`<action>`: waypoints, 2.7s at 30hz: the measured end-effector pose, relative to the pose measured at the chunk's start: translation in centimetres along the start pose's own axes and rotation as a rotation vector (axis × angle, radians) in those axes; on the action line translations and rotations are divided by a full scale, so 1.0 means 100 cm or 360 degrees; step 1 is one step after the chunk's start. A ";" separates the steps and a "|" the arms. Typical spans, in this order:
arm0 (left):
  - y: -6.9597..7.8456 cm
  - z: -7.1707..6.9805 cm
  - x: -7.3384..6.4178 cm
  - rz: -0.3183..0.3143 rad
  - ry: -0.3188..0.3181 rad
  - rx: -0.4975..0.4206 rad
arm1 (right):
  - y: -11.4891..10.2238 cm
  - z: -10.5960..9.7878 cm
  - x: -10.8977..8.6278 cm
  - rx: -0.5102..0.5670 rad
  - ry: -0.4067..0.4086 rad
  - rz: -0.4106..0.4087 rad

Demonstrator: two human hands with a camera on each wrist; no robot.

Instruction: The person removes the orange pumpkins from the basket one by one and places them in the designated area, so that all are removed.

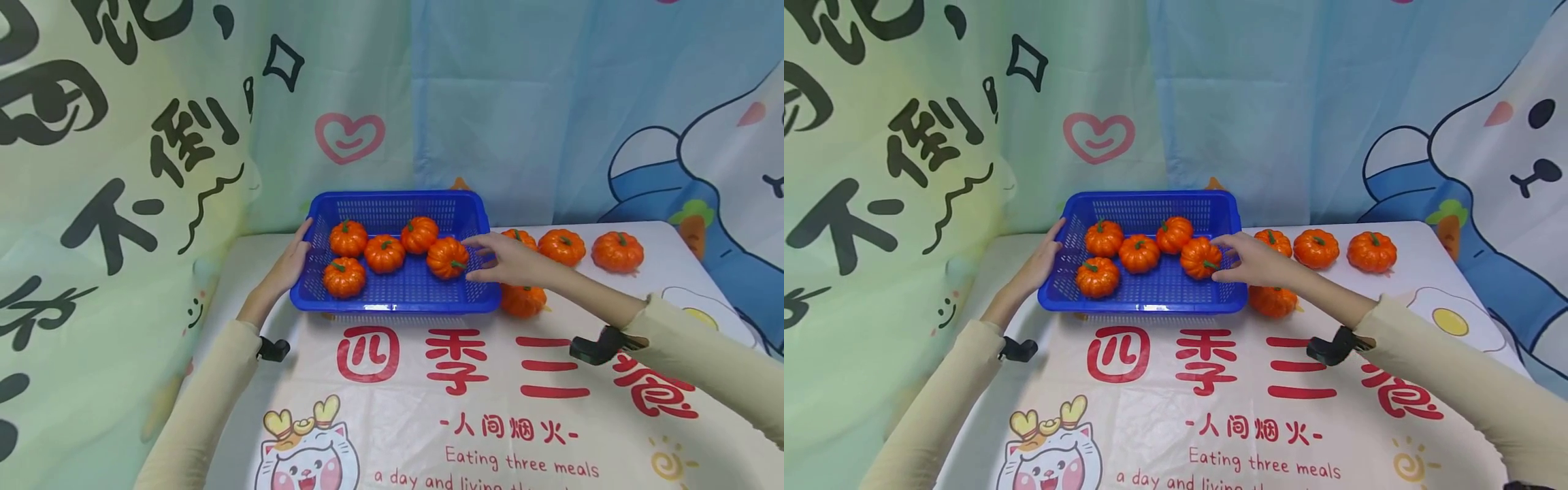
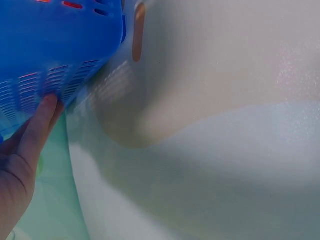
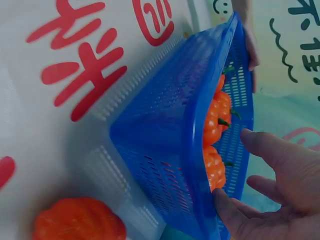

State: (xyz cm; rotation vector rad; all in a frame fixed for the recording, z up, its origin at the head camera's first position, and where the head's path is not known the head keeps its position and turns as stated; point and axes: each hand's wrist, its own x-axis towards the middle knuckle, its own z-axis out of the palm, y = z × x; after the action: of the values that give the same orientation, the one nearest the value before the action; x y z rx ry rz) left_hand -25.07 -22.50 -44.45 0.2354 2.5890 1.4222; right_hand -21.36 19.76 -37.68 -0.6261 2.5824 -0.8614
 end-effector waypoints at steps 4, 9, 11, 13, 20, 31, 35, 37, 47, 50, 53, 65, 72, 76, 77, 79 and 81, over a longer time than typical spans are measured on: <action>-0.007 0.002 0.001 0.0026 0.0026 -0.0005 | -0.001 0.004 0.023 -0.0174 -0.0077 -0.0006; -0.008 0.004 0.002 0.0023 0.0013 -0.0030 | -0.002 0.006 0.043 -0.0401 -0.0212 -0.0003; -0.008 0.004 0.002 0.0026 0.0008 -0.0027 | -0.002 0.007 0.049 -0.0438 -0.0255 0.0002; -0.008 0.004 0.003 0.0029 0.0008 -0.0021 | -0.002 0.009 0.052 -0.0476 -0.0303 -0.0001; -0.004 0.003 0.005 0.0005 0.0020 0.0019 | -0.007 0.023 0.055 -0.0553 -0.0563 -0.0040; -0.003 -0.001 0.003 0.0019 0.0038 0.0020 | -0.011 0.030 0.056 -0.0563 -0.0513 -0.0035; -0.003 0.000 0.002 0.0018 0.0030 0.0009 | -0.011 0.031 0.053 -0.0528 -0.0469 -0.0048; -0.004 0.001 0.001 0.0017 0.0027 0.0008 | -0.011 0.031 0.052 -0.0511 -0.0413 -0.0081; -0.006 0.001 0.000 0.0018 0.0019 -0.0001 | -0.017 0.022 0.034 -0.0319 -0.0075 -0.0148; -0.006 0.002 0.001 0.0023 0.0014 0.0001 | -0.023 0.017 0.020 -0.0230 -0.0031 -0.0128; -0.006 0.001 0.002 0.0032 0.0013 0.0008 | -0.030 0.011 0.004 -0.0167 0.0006 -0.0118; -0.004 -0.002 0.002 0.0028 0.0019 0.0016 | -0.036 0.005 -0.043 -0.0035 0.0061 -0.0122; -0.002 -0.002 -0.001 0.0033 0.0031 0.0021 | -0.027 0.001 -0.052 0.0012 0.0078 -0.0119; -0.002 -0.003 -0.002 0.0023 0.0022 0.0015 | -0.020 -0.008 -0.055 0.0008 0.0107 -0.0055; -0.001 -0.003 -0.002 0.0019 0.0015 0.0008 | -0.018 -0.011 -0.056 0.0001 0.0117 -0.0043; 0.002 -0.004 -0.003 0.0009 -0.0003 -0.0016 | -0.012 -0.018 -0.058 -0.0013 0.0147 -0.0006; 0.011 -0.006 -0.007 -0.0005 -0.0025 -0.0037 | -0.004 -0.025 -0.061 -0.0041 0.0190 0.0020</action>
State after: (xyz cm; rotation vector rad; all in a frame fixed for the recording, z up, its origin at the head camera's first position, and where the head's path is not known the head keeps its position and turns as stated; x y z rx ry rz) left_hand -24.51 -22.55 -43.19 0.2382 2.5580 1.4429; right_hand -17.25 23.77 -34.39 -0.5817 2.7050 -0.8879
